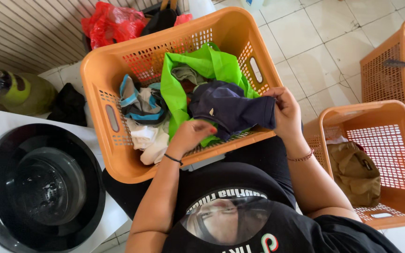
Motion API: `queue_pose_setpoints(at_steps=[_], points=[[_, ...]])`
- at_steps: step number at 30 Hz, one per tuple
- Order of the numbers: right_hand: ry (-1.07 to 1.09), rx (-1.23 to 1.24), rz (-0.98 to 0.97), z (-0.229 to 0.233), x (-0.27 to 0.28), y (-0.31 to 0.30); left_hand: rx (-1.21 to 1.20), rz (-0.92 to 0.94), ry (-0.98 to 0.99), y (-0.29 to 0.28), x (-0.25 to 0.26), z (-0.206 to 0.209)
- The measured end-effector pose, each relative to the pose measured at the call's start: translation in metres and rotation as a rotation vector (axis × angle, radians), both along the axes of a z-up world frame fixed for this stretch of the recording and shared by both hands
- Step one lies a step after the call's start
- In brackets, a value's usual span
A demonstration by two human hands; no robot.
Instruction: The person sorts various items of clothing from an orange basket, unfolding a dark blue shirt and an orange garment to look at them before placing them back.
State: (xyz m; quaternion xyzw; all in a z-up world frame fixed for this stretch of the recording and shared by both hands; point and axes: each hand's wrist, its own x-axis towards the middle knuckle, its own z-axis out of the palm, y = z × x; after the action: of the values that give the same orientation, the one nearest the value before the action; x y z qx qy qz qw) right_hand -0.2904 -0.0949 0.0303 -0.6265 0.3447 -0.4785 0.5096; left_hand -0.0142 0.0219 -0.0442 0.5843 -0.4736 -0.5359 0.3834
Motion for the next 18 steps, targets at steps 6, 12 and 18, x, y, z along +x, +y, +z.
queue_pose_setpoints(at_steps=[6, 12, 18], points=[[-0.1, 0.101, 0.064, -0.007, 0.005, 0.006, 0.138, 0.062, 0.127, -0.007, -0.052, -0.041], [0.216, -0.256, -0.111, 0.024, 0.009, 0.0, -0.446, 0.367, 0.03, -0.007, -0.037, -0.032], [0.599, -0.695, 0.135, 0.051, 0.024, 0.02, -0.682, 0.231, -0.295, 0.005, -0.05, 0.06]])
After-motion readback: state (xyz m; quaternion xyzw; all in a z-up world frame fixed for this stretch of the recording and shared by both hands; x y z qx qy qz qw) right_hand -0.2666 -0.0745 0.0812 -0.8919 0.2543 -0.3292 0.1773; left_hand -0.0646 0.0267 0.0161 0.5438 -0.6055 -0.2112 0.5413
